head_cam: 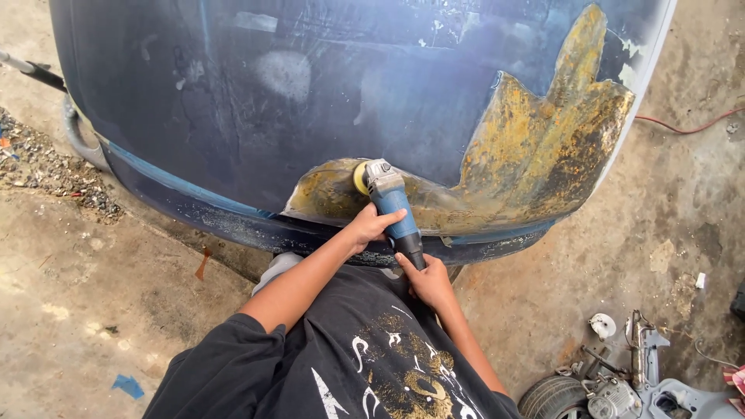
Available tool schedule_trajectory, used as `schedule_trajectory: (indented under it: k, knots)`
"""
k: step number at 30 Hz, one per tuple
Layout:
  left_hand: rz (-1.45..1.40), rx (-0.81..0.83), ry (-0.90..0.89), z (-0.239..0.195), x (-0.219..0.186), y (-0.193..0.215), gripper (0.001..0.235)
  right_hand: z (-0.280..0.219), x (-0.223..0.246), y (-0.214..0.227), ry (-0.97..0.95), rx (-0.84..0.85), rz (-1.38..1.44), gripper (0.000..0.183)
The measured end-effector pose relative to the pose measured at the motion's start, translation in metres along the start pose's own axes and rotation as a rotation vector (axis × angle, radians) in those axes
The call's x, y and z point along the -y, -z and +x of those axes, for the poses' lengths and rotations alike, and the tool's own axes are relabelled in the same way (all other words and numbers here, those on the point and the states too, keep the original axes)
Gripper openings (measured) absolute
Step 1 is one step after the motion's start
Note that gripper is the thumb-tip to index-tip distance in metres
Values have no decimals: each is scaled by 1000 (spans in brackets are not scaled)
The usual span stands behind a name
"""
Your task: The person uses an angle grinder to remove rust and old paint from the front bumper of a blue car. They systematically move the tool across the surface, generating sparks as they strip the material down to the bare metal.
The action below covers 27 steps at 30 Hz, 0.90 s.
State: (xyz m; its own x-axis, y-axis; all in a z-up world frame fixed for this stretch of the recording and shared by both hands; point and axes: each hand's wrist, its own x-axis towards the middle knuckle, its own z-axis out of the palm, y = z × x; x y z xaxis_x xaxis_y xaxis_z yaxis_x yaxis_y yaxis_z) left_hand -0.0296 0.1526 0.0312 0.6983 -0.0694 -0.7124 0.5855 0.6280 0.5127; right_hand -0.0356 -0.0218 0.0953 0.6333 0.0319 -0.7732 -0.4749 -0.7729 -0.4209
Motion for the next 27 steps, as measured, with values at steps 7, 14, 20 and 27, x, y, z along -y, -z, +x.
schedule_trajectory:
  k: [7,14,20,27]
  knots:
    - [31,6,29,22,29,-6,78,2,-35,-14,-34,-50,27,44]
    - [366,0,31,15,25,-28,105,-8,-46,-30,-58,-182,191,45]
    - [425,2,27,7,12,-12,106,-5,-47,-56,-81,-216,206,46]
    - [465,84,76,2,9,10,106,-19,-34,-86,-110,-271,247,45]
